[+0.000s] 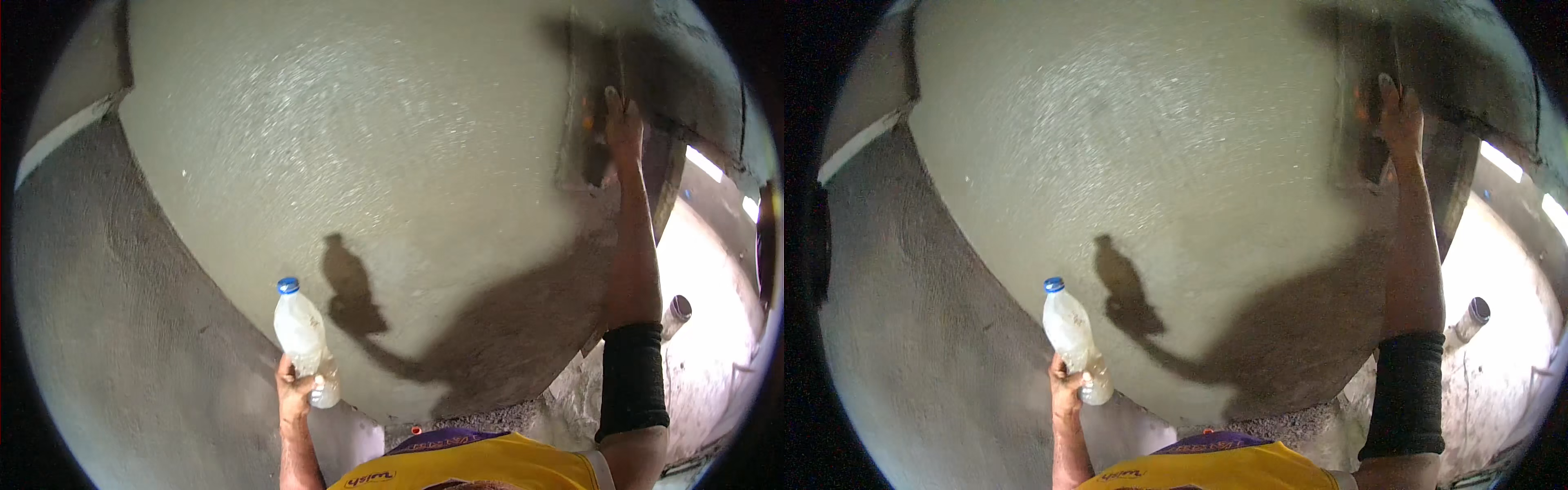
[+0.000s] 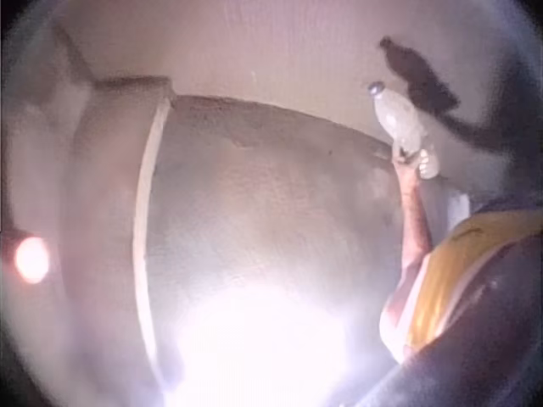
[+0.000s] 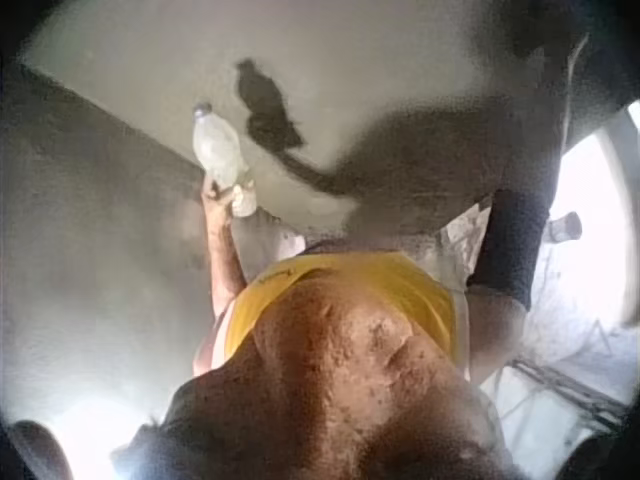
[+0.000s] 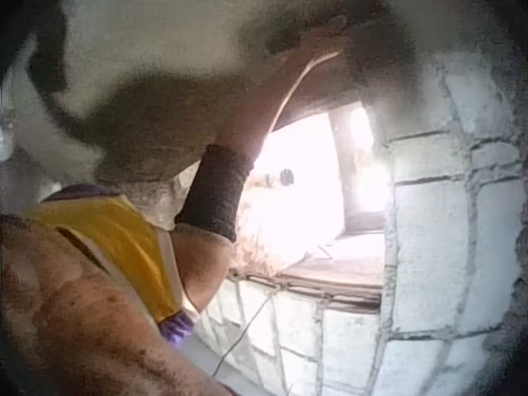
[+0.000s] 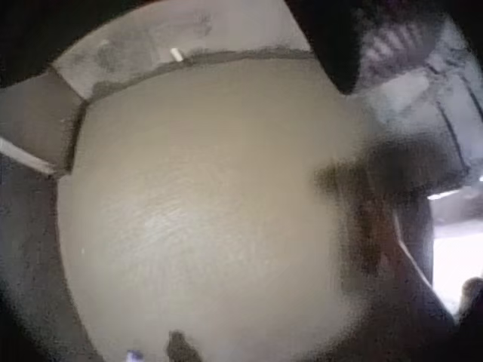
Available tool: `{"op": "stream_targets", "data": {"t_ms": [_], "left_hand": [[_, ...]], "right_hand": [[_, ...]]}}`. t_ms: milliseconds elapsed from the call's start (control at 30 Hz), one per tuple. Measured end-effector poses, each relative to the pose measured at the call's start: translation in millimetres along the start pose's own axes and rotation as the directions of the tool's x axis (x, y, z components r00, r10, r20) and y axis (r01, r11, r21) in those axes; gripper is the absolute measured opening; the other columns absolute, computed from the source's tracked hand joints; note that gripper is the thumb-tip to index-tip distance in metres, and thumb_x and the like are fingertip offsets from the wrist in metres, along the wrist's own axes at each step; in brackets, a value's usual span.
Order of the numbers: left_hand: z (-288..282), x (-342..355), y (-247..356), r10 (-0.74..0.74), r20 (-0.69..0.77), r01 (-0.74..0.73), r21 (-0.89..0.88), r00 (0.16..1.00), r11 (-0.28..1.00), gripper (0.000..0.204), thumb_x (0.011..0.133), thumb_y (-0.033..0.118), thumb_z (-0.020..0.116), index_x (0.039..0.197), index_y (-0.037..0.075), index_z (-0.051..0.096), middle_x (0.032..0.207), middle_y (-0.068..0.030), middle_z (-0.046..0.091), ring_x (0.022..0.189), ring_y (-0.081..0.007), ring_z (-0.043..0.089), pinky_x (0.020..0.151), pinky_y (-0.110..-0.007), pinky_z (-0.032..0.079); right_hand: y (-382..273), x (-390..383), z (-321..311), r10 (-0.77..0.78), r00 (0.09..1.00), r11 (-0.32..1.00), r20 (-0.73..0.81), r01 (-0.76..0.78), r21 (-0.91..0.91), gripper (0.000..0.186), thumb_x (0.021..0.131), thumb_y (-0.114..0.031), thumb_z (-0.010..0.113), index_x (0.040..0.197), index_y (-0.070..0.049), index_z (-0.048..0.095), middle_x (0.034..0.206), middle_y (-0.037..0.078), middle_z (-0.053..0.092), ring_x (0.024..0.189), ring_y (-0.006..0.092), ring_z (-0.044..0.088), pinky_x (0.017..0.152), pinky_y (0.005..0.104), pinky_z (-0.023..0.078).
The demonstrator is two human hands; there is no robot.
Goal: The person splashes water from a plastic bottle onto a wet concrete wall and uses a trowel to smooth the surface.
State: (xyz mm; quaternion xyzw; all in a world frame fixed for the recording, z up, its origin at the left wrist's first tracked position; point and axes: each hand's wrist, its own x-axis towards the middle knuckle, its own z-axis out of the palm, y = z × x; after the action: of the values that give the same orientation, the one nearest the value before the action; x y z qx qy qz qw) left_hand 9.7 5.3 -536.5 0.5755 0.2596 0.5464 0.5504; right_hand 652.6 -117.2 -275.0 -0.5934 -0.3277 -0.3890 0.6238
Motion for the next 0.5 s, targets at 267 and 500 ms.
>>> {"op": "stream_targets", "data": {"t_ms": [267, 500], "left_hand": [[2.0, 1.1, -21.3, 0.012, -0.032, -0.015, -0.087, 0.999, 0.996, 0.071, 0.061, 0.004, 0.092, 0.126, 0.001, 0.062, 0.114, -0.0081, 0.071, 0.102, -0.0206, 0.068, 0.091, -0.035, 0.055], [11.0, 15.2, -15.3, 0.036, 0.039, -0.032, -0.103, 0.999, 0.994, 0.077, 0.060, 0.006, 0.092, 0.130, 0.001, 0.059, 0.117, -0.0085, 0.069, 0.105, -0.0217, 0.067, 0.090, -0.035, 0.054]], "right_hand": [[-174.5, -97.6, 88.7, -0.041, 0.957, 0.903, 0.287, -0.088, 0.421, 0.047, 0.106, -0.046, 0.044, 0.125, -0.006, 0.062, 0.092, 0.006, 0.068, 0.077, 0.0164, 0.063, 0.069, 0.0322, 0.052], [-150.2, -246.4, 67.0, -0.275, 0.621, 0.958, 0.734, 0.111, 0.265, 0.042, 0.098, -0.023, 0.060, 0.134, -0.003, 0.053, 0.104, 0.023, 0.069, 0.086, 0.0375, 0.071, 0.072, 0.0453, 0.058]]}}
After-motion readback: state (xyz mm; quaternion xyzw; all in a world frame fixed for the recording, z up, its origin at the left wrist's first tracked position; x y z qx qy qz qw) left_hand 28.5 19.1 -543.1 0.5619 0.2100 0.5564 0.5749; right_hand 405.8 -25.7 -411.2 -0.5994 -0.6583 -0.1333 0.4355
